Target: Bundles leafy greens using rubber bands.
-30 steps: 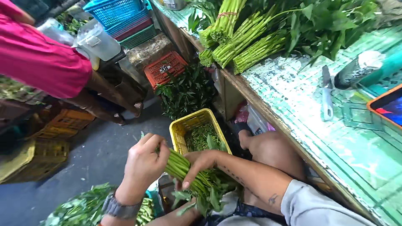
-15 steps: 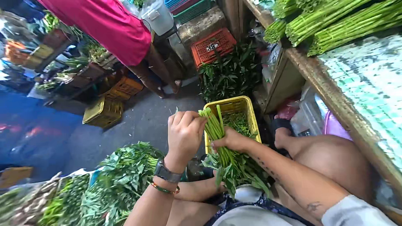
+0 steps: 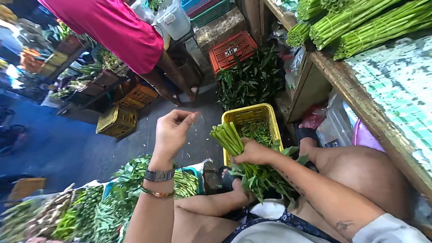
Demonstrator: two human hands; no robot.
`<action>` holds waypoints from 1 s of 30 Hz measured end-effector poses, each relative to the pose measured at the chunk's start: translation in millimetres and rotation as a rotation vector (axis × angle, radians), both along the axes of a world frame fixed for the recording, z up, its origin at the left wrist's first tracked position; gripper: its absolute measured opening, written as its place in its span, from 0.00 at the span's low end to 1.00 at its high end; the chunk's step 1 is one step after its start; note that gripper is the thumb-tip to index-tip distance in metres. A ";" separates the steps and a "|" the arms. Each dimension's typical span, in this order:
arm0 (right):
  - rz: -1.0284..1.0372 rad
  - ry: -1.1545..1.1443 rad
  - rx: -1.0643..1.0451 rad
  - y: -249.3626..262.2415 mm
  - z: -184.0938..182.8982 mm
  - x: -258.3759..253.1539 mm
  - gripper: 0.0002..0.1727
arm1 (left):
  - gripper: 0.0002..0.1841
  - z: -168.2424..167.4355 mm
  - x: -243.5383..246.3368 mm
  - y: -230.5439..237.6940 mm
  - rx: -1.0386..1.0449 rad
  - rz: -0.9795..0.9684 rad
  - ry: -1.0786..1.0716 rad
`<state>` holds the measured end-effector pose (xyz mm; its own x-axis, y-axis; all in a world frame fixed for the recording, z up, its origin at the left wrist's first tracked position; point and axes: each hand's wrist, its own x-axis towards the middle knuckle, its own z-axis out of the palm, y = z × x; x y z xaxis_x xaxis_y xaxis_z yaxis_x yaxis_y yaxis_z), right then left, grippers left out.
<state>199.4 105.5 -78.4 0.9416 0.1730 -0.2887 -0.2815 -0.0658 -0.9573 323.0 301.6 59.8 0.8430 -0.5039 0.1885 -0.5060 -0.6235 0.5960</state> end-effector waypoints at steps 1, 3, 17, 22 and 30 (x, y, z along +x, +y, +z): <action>-0.021 0.000 -0.020 -1.8 1.4 1.6 0.25 | 0.06 -0.6 -0.8 1.6 -0.072 -0.042 0.087; -0.056 -0.014 -0.044 -5.0 0.4 5.9 0.24 | 0.04 -5.9 -1.3 3.9 -0.111 -0.075 0.100; -0.126 -0.122 -0.004 -13.9 1.4 3.8 0.18 | 0.05 -27.8 -13.7 -3.5 -0.506 -0.144 0.462; -0.134 -0.291 0.384 -16.8 -0.3 1.2 0.29 | 0.05 -39.3 -25.4 -13.4 -0.245 -0.157 0.373; -0.244 -0.228 0.418 -15.4 11.1 -3.5 0.09 | 0.04 -67.8 -44.9 -35.2 -0.128 -0.228 0.342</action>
<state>195.9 90.1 -67.3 0.9997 -0.0023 -0.0253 -0.0225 0.3757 -0.9265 278.1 266.4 -8.0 0.7372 -0.6756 -0.0097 -0.3822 -0.4288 0.8186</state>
